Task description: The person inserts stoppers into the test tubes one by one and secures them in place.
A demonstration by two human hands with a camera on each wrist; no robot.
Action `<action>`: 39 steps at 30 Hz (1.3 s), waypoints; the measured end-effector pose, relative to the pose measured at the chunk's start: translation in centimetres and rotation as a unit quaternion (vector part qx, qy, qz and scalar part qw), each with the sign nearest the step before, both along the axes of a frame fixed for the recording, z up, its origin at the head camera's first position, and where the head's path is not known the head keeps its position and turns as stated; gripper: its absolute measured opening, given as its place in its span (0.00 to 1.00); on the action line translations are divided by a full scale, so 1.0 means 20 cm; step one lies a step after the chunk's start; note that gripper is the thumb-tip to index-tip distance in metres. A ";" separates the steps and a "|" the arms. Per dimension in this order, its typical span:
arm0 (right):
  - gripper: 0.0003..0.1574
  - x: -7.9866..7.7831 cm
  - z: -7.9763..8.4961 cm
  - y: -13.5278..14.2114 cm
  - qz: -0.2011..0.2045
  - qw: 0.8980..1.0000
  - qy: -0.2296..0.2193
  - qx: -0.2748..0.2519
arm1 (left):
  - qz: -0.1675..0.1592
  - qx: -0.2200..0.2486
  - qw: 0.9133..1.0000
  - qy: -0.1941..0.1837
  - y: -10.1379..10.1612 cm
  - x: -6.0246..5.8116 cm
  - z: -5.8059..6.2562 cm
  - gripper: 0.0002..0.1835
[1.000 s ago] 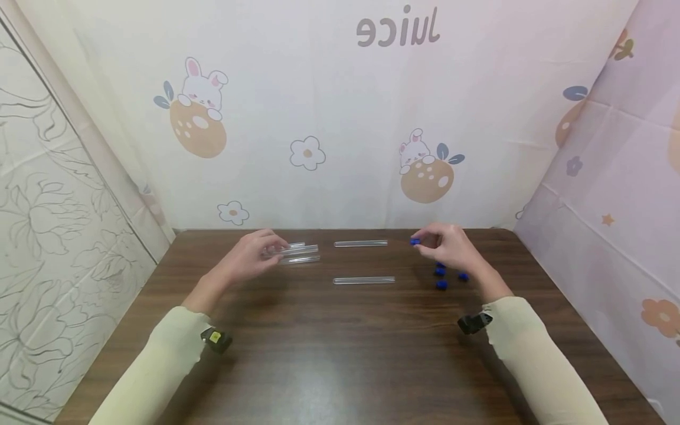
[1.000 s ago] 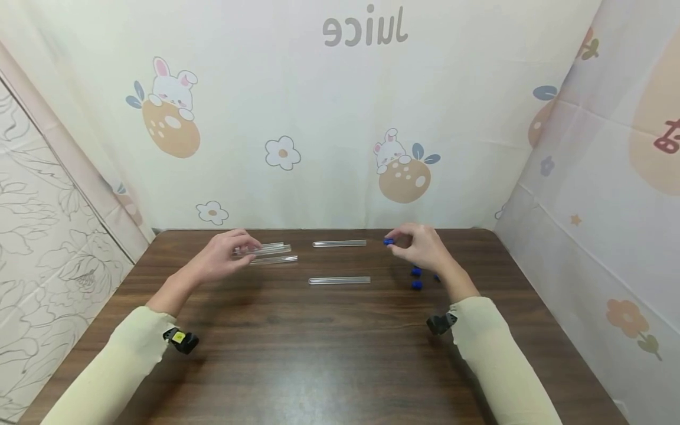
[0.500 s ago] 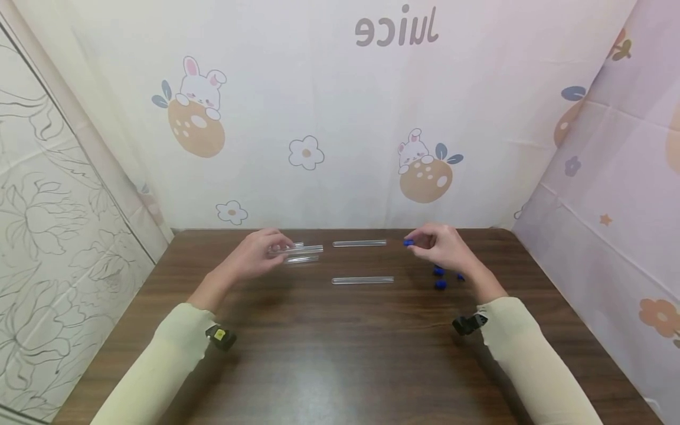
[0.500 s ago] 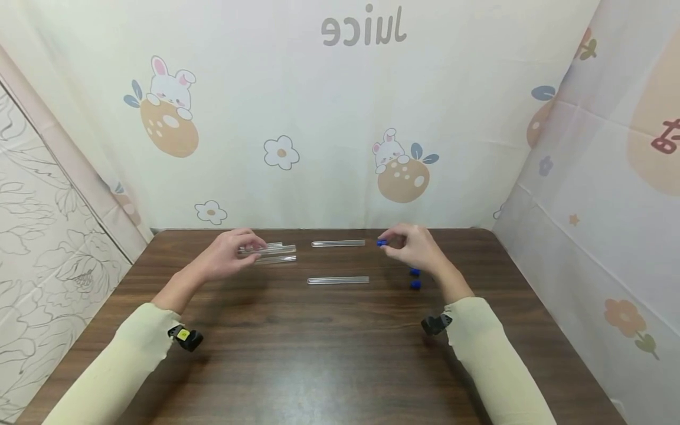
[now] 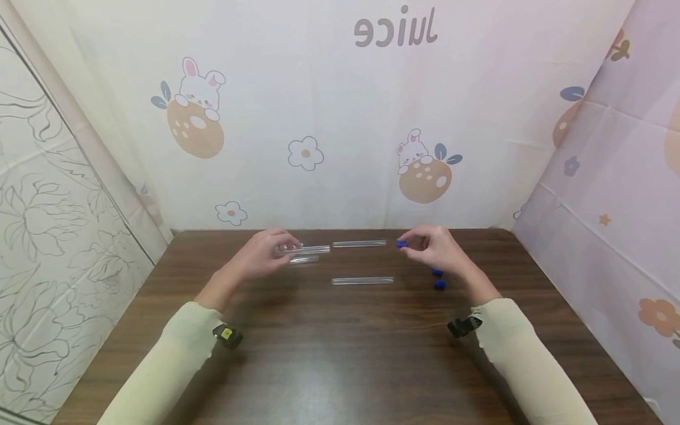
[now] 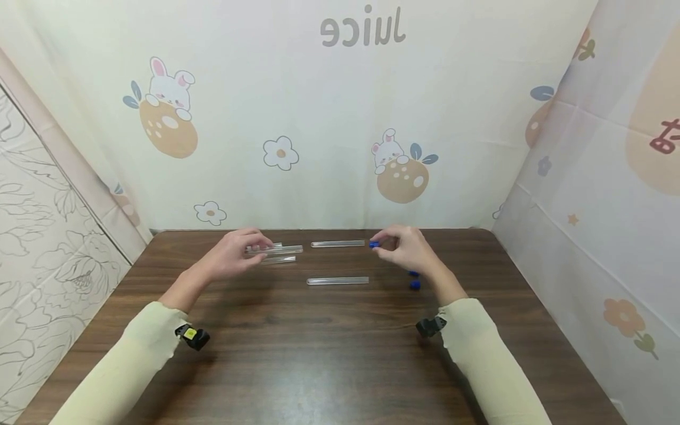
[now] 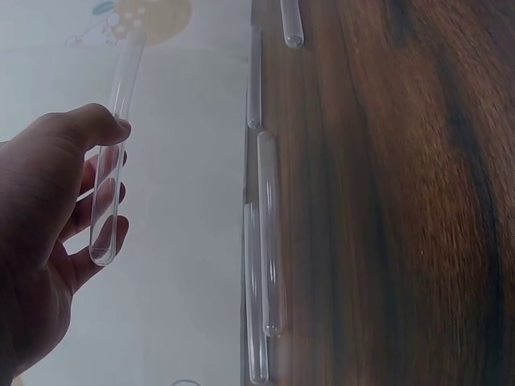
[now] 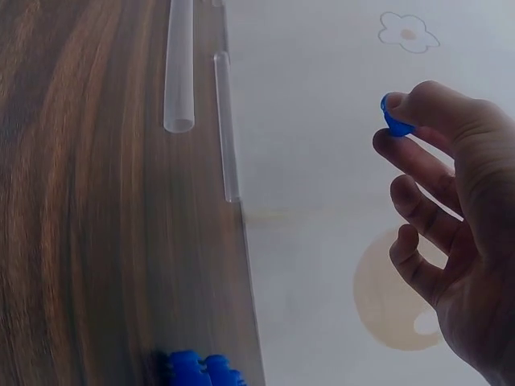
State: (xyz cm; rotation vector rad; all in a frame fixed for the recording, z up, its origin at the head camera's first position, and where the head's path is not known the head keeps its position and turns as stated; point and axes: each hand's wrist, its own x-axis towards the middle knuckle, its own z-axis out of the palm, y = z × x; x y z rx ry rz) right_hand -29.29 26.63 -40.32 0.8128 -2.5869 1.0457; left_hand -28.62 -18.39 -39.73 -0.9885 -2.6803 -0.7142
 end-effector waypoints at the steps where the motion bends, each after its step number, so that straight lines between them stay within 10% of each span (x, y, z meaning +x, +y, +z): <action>1: 0.10 0.00 0.00 -0.01 0.001 1.000 0.001 0.001 | 0.001 0.000 1.000 -0.001 0.01 0.00 0.00 0.10; 39: 0.11 -0.02 -0.03 -0.19 0.060 0.998 -0.016 -0.014 | -0.014 0.003 1.000 0.006 0.16 -0.02 0.01 0.11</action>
